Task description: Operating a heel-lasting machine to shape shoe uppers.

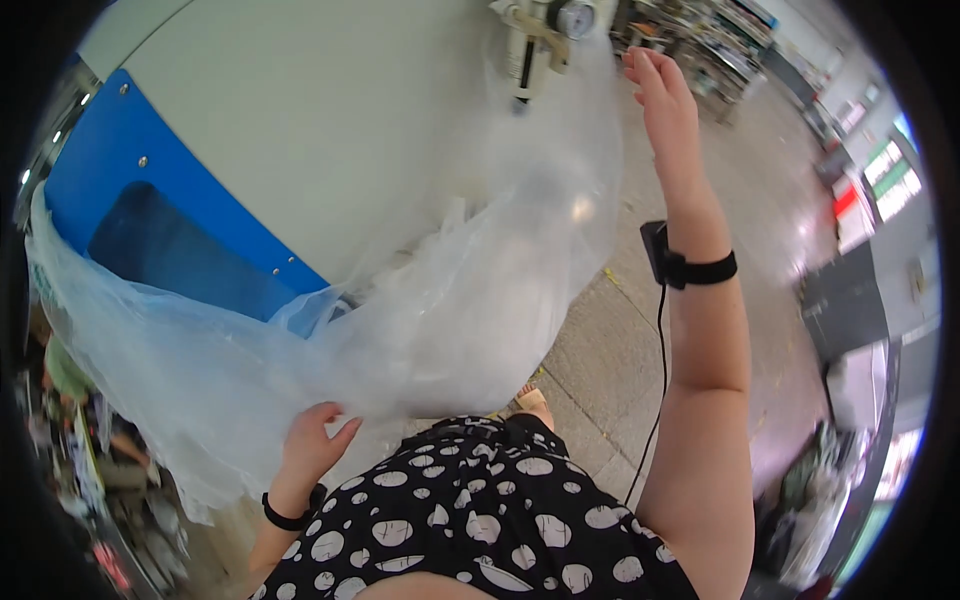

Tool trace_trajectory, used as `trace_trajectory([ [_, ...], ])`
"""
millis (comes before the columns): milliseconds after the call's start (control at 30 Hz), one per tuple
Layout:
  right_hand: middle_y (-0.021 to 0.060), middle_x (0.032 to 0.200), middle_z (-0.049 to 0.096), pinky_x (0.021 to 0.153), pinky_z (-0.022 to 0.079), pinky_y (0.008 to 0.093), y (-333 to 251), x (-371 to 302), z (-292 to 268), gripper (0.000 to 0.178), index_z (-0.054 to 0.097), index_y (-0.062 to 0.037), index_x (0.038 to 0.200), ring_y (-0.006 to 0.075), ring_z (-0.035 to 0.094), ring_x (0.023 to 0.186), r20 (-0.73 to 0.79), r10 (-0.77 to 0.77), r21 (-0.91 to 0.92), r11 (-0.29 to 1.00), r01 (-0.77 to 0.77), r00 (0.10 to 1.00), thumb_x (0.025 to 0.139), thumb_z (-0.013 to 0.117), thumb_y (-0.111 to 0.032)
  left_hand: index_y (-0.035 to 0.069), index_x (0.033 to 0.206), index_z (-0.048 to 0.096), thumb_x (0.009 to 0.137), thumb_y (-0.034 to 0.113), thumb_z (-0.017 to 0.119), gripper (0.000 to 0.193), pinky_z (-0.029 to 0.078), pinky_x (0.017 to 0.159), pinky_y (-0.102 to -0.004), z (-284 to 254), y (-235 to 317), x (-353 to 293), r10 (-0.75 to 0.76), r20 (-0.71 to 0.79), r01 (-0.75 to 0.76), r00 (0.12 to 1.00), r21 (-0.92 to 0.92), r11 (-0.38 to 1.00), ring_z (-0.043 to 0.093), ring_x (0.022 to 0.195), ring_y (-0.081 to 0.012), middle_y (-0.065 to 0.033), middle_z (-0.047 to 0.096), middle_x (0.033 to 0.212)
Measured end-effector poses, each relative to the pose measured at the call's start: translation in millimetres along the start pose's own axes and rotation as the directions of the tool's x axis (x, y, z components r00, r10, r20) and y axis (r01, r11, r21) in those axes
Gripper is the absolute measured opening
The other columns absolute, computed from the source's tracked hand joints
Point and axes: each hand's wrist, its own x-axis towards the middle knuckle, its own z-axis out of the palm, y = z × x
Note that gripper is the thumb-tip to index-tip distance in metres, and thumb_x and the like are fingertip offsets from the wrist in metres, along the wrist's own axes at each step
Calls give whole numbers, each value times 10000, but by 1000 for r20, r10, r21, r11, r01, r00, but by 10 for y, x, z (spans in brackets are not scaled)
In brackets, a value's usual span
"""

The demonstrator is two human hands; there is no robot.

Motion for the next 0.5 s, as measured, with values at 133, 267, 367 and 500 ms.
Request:
trace_trajectory([
  [133,61,983,588,809,420,268,299,548,326,310,570,-50,1154,156,550,921,83,155,-113,983,-145,984,972,475,-282,-37,1146,580,888,173,587,332,446,930,-377,-126,952,-65,325,-102,-161,940,-974,158,590,1079,-268,-170,630,1094],
  [267,108,940,594,788,445,313,359,607,317,385,550,-47,1123,251,569,840,135,-166,-305,931,201,977,929,524,-379,10,1041,616,927,100,532,168,443,897,-309,97,1305,684,-170,-730,-628,662,-664,405,590,1002,-169,-71,657,1005],
  [367,111,896,626,730,465,339,272,491,251,462,539,-34,1085,270,592,743,145,-177,-481,847,226,973,867,604,-436,20,1007,608,884,135,616,169,447,824,-283,-3,794,962,-628,-727,-513,276,-665,544,575,881,-146,-47,634,902],
  [500,90,832,626,644,456,319,156,396,250,435,537,-33,1063,212,579,674,135,-131,-337,926,170,982,849,641,-397,19,1075,592,789,205,725,367,469,743,-312,44,162,875,-401,-909,161,-109,-415,896,584,812,-161,-56,626,874],
])
